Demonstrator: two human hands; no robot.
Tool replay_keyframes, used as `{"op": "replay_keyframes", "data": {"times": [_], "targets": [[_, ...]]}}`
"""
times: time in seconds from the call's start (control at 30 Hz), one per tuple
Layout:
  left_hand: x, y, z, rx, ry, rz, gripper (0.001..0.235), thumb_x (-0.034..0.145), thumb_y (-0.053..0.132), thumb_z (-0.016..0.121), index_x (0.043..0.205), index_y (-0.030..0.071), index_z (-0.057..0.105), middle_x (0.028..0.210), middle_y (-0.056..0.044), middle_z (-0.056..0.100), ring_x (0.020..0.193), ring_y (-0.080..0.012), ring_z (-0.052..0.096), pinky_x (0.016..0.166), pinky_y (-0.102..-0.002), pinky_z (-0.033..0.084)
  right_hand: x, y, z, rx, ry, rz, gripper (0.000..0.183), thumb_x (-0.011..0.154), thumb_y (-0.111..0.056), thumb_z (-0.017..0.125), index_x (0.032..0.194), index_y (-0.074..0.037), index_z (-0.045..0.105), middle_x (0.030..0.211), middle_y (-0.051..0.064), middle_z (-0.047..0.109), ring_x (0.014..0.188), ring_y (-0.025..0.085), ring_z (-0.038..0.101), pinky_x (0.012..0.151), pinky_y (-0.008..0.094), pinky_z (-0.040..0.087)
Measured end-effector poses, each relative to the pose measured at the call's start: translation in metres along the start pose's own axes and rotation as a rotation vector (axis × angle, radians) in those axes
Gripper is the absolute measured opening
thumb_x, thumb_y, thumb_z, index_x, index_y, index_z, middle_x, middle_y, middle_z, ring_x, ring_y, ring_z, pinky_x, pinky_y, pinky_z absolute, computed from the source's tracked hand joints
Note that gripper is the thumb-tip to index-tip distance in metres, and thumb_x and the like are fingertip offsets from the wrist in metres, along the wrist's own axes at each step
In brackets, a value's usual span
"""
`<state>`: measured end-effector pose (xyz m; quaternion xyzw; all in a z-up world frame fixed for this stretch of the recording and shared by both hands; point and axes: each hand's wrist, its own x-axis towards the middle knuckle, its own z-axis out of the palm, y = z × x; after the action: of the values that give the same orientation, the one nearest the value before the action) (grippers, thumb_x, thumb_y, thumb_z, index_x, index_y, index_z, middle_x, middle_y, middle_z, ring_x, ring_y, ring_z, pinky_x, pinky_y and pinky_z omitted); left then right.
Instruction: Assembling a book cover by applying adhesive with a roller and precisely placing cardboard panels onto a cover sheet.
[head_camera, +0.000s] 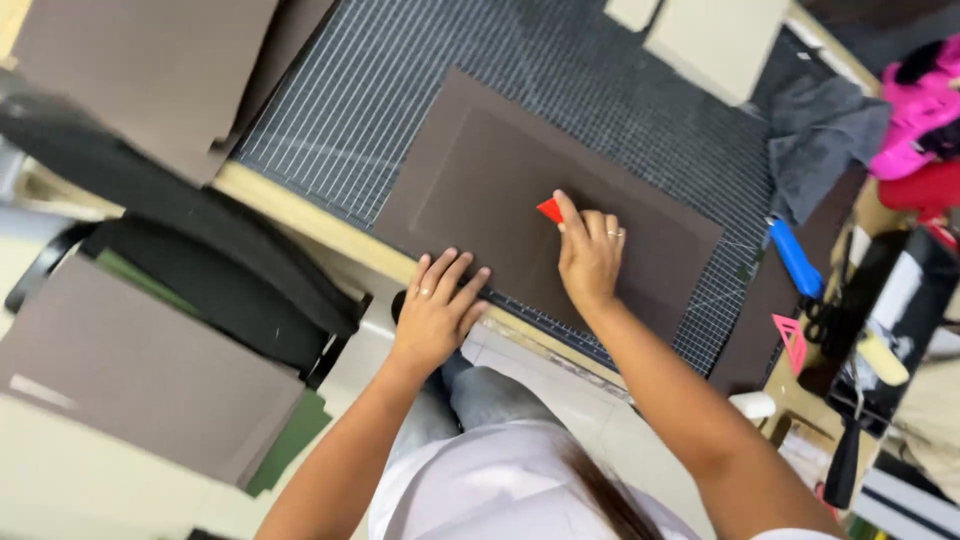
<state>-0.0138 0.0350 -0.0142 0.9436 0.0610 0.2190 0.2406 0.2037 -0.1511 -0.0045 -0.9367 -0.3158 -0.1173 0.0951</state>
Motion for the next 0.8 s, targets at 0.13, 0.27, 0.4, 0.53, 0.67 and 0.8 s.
{"op": "replay_keyframes", "data": {"times": [0.13,0.27,0.4,0.53,0.67,0.8], "targets": [[0.005,0.000,0.001,-0.004,0.018,-0.009,0.044,0.102,0.046,0.058,0.142,0.028,0.063,0.147,-0.005,0.057,0.144,-0.0270,0.047,0.125,-0.051,0.025,0.043,0.011,0.021,-0.079,0.048,-0.070,0.058,0.100,-0.024,0.064,0.156,-0.033,0.049,0.102,0.004,0.056,0.100,0.035,0.054,0.084,0.054,0.047],[-0.004,0.001,0.006,-0.030,0.009,-0.009,0.045,0.103,0.048,0.054,0.143,0.027,0.062,0.149,-0.007,0.056,0.145,-0.0280,0.046,0.125,-0.051,0.024,0.006,-0.049,0.039,-0.070,0.034,-0.174,0.034,0.108,-0.015,0.052,0.135,0.002,0.064,0.126,0.033,0.058,0.123,0.059,0.048,0.101,0.068,0.039],[-0.001,-0.006,0.007,-0.019,0.031,0.023,0.047,0.103,0.048,0.055,0.144,0.027,0.061,0.151,-0.006,0.055,0.147,-0.0270,0.045,0.125,-0.050,0.025,0.028,-0.076,0.019,0.083,-0.032,-0.372,0.047,0.106,-0.031,0.047,0.153,-0.032,0.053,0.102,0.004,0.057,0.098,0.031,0.055,0.084,0.046,0.045],[-0.008,-0.010,0.002,-0.061,0.012,0.066,0.048,0.102,0.046,0.057,0.143,0.022,0.061,0.152,-0.009,0.054,0.147,-0.0292,0.044,0.124,-0.051,0.026,0.046,-0.086,0.040,-0.104,0.048,-0.241,0.045,0.104,-0.025,0.055,0.148,-0.012,0.058,0.121,0.025,0.060,0.115,0.053,0.054,0.094,0.062,0.043],[-0.006,-0.018,0.003,-0.043,0.009,0.130,0.053,0.101,0.047,0.057,0.146,0.021,0.058,0.155,-0.010,0.051,0.149,-0.0307,0.042,0.125,-0.053,0.027,0.016,-0.116,0.002,0.080,-0.019,-0.394,0.050,0.103,-0.029,0.050,0.152,-0.031,0.054,0.095,0.003,0.055,0.087,0.029,0.052,0.077,0.046,0.043],[-0.006,-0.024,-0.001,-0.030,-0.032,0.151,0.052,0.103,0.048,0.054,0.148,0.023,0.056,0.157,-0.007,0.049,0.150,-0.0288,0.040,0.125,-0.053,0.024,0.037,-0.120,0.010,0.019,0.078,-0.276,0.048,0.106,-0.028,0.049,0.154,-0.032,0.052,0.093,0.002,0.053,0.087,0.028,0.052,0.077,0.044,0.043]]}}
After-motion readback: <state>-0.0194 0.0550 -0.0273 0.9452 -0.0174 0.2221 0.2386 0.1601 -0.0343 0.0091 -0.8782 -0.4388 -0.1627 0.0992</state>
